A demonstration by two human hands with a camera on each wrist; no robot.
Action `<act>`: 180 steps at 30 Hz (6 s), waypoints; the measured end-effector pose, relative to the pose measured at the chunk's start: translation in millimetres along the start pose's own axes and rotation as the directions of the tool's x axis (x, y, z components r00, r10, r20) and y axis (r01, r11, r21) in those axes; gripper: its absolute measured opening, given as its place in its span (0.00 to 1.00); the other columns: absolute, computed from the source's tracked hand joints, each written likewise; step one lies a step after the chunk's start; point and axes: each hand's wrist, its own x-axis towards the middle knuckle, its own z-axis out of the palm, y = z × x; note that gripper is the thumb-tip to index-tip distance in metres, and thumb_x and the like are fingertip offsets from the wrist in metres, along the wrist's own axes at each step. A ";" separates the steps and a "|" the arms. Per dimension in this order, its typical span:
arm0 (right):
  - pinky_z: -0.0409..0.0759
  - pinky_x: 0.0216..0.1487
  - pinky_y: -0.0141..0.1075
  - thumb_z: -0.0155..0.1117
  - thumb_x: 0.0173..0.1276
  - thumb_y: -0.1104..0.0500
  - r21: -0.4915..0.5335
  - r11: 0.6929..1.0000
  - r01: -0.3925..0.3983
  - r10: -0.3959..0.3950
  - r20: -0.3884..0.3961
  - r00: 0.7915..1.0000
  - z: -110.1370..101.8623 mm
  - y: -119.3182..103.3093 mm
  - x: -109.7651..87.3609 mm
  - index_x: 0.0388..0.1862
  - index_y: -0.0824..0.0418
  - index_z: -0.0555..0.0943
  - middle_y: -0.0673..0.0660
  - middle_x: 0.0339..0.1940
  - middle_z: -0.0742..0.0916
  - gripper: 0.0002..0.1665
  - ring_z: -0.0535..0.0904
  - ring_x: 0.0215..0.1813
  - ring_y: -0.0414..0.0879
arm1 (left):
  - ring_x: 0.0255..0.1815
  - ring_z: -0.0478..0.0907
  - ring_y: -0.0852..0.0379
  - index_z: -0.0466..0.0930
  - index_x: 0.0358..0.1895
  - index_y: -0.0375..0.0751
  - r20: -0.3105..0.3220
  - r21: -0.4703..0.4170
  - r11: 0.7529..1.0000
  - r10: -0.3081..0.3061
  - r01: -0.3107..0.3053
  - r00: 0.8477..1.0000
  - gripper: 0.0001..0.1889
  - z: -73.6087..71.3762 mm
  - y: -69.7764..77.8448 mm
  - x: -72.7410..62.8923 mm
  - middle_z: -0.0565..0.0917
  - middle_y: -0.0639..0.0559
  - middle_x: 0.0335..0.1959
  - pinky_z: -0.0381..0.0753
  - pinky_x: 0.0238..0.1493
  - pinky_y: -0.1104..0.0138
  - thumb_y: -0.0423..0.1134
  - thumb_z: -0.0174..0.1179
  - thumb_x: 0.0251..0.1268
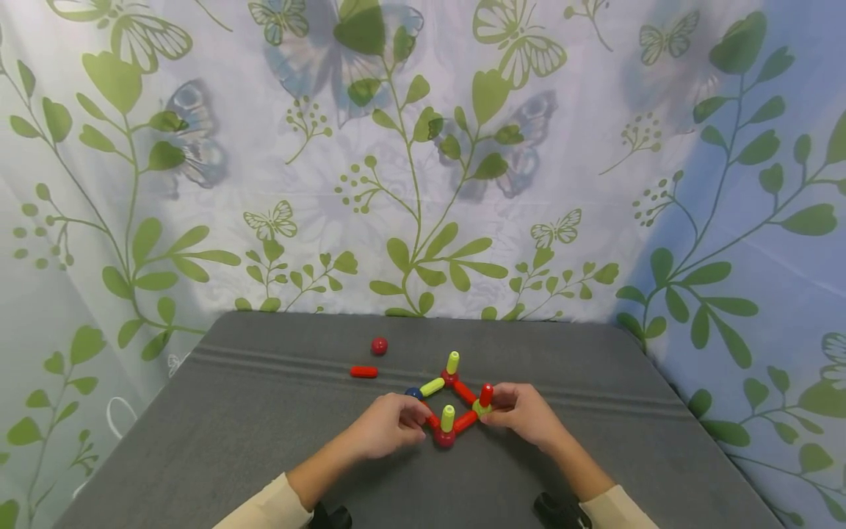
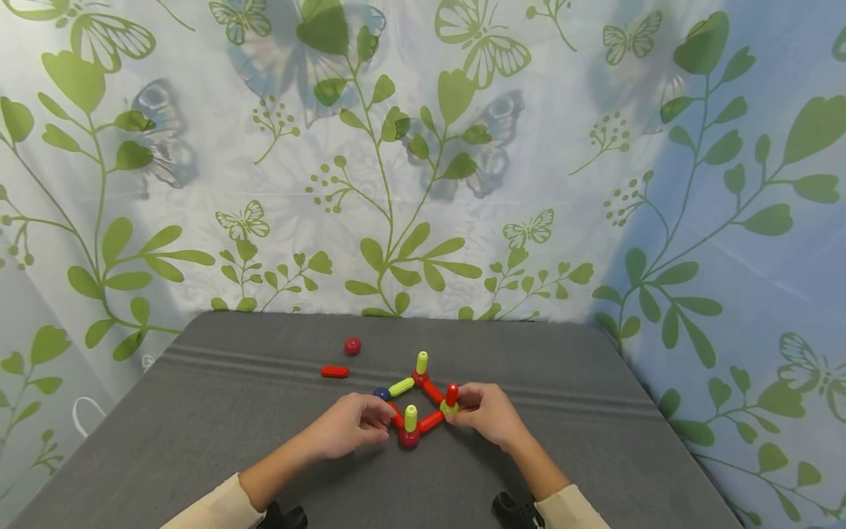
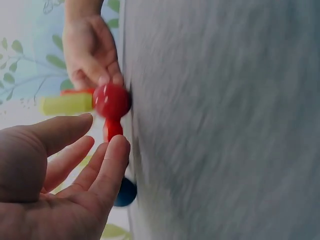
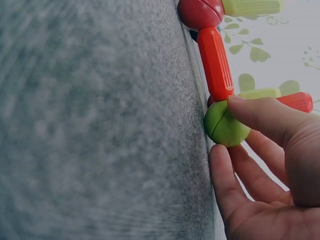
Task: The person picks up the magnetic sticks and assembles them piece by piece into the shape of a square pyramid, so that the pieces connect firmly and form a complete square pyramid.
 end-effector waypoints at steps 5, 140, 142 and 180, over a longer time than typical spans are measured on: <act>0.84 0.43 0.33 0.80 0.57 0.60 -0.010 1.000 0.018 -0.018 -0.012 1.000 -0.5 1.6 0.7 0.48 0.63 0.87 0.56 0.42 0.91 0.20 0.85 0.43 0.43 | 0.40 0.82 0.60 0.86 0.50 0.40 -0.087 0.162 0.985 0.082 -0.067 0.993 0.13 -20.7 -8.3 4.9 0.87 0.50 0.41 0.85 0.45 0.64 0.34 0.71 0.64; 0.84 0.35 0.34 0.81 0.59 0.57 0.062 0.997 0.053 -0.062 0.145 0.988 22.4 -24.5 -14.1 0.48 0.62 0.85 0.58 0.44 0.89 0.21 0.87 0.40 0.44 | 0.34 0.79 0.61 0.84 0.40 0.44 -0.145 0.196 0.980 0.016 0.013 0.989 0.14 -14.5 -11.7 10.6 0.86 0.54 0.33 0.82 0.39 0.66 0.37 0.79 0.52; 0.83 0.34 0.34 0.81 0.57 0.58 0.052 0.996 0.070 -0.077 0.129 0.989 25.5 -25.7 -13.7 0.46 0.63 0.85 0.57 0.41 0.89 0.20 0.87 0.39 0.44 | 0.33 0.79 0.61 0.85 0.39 0.44 -0.142 0.177 0.984 0.001 0.025 0.990 0.14 -13.4 -8.0 6.0 0.87 0.53 0.33 0.81 0.38 0.67 0.36 0.79 0.52; 0.83 0.35 0.34 0.83 0.55 0.58 0.056 0.994 0.099 -0.102 0.058 0.993 23.8 -27.9 -10.5 0.43 0.60 0.86 0.58 0.36 0.89 0.18 0.85 0.36 0.46 | 0.37 0.82 0.59 0.86 0.45 0.44 -0.112 0.106 0.994 0.033 -0.021 0.993 0.14 -19.3 -6.0 -3.7 0.87 0.53 0.37 0.84 0.42 0.64 0.37 0.77 0.56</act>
